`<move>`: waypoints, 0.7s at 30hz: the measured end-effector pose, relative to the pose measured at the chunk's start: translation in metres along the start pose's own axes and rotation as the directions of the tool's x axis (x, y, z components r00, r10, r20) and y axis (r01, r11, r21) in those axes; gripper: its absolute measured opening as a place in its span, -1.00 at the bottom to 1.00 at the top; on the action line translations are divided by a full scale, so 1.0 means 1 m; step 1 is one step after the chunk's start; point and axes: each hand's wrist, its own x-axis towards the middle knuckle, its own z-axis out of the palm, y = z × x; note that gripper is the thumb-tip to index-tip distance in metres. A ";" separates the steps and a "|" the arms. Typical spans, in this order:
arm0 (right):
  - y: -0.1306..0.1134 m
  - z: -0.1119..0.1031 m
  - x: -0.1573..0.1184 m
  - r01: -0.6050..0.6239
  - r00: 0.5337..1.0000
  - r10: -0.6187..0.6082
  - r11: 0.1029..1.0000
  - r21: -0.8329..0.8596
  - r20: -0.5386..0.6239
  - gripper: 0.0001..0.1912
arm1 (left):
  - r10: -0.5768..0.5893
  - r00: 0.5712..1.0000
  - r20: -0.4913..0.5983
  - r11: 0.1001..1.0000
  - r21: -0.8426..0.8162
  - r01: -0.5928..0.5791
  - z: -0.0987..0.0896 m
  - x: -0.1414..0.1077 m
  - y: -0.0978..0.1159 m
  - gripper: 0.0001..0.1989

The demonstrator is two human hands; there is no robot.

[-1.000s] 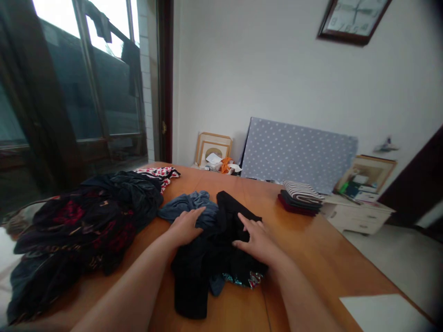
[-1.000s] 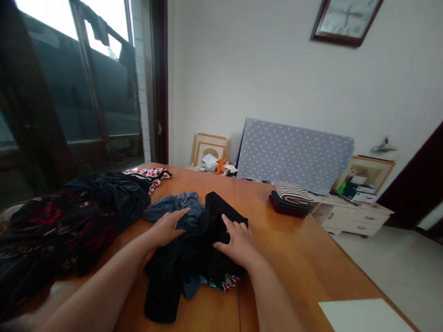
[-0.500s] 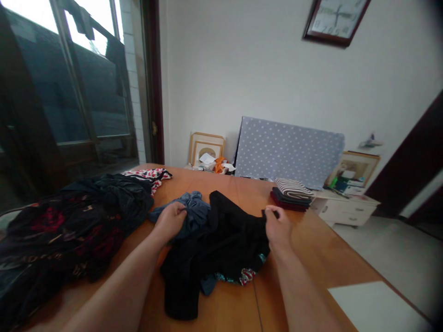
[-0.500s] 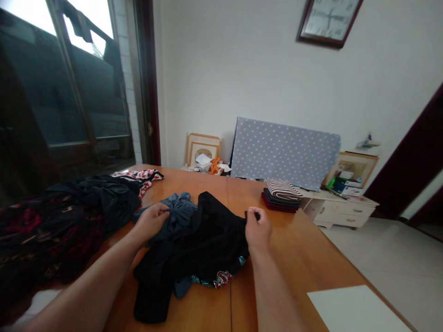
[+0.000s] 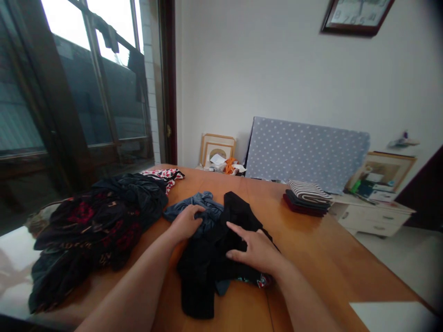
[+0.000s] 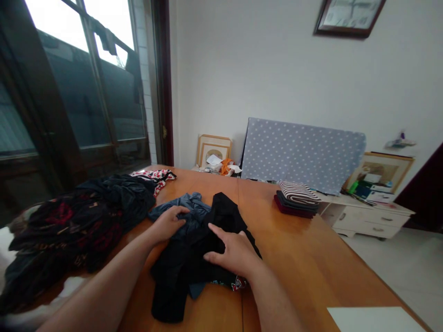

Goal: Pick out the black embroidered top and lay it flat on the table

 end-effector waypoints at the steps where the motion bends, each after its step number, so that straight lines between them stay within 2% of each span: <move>1: -0.002 0.001 0.000 0.019 1.000 -0.019 1.000 -0.016 0.024 -0.40 | 0.030 0.998 0.050 0.999 0.011 -0.031 0.002 -0.001 -0.001 -0.59; 3: 0.002 0.002 0.003 0.030 0.999 -0.030 1.000 0.008 0.012 -0.70 | 0.083 0.990 0.110 0.996 0.034 -0.088 0.004 -0.003 -0.004 -0.56; 4: 0.005 0.003 0.005 0.019 1.000 -0.018 0.999 0.036 -0.019 -0.77 | 0.100 0.986 0.131 0.993 0.042 -0.107 0.004 -0.003 -0.005 -0.57; 8: 0.018 0.001 0.006 -0.011 0.983 0.053 0.973 0.229 -0.175 -0.72 | 0.095 0.979 0.179 0.993 0.057 -0.107 0.003 -0.004 -0.004 -0.62; 10: 0.015 -0.001 0.002 0.015 0.989 0.025 0.963 0.268 -0.145 -0.59 | 0.092 0.977 0.192 0.992 0.069 -0.107 0.002 -0.005 -0.001 -0.60; 13: 0.000 -0.003 -0.005 0.051 0.998 -0.053 0.991 0.122 0.020 -0.11 | 0.088 0.973 0.212 0.986 0.120 -0.115 0.001 -0.009 0.007 -0.55; 14: -0.006 -0.002 -0.007 0.074 0.995 -0.078 0.995 0.064 0.060 -0.06 | 0.080 0.973 0.217 0.983 0.143 -0.113 0.001 -0.010 0.010 -0.52; 15: -0.011 -0.001 -0.008 0.100 0.991 -0.102 0.995 0.026 0.083 -0.11 | 0.071 0.973 0.218 0.980 0.167 -0.109 0.001 -0.011 0.012 -0.50; 18: -0.021 0.005 -0.006 0.128 0.990 -0.130 0.991 0.036 0.062 -0.68 | 0.055 0.973 0.223 0.967 0.232 -0.108 0.002 -0.012 0.018 -0.43; 19: -0.021 0.007 -0.004 0.117 0.993 -0.119 0.990 0.082 0.027 -0.79 | 0.047 0.973 0.225 0.962 0.251 -0.105 0.002 -0.012 0.019 -0.43; 21: -0.017 0.009 0.000 0.085 0.994 -0.065 0.959 0.270 -0.083 -0.80 | 0.002 0.977 0.215 0.956 0.287 -0.065 0.003 -0.012 0.022 -0.47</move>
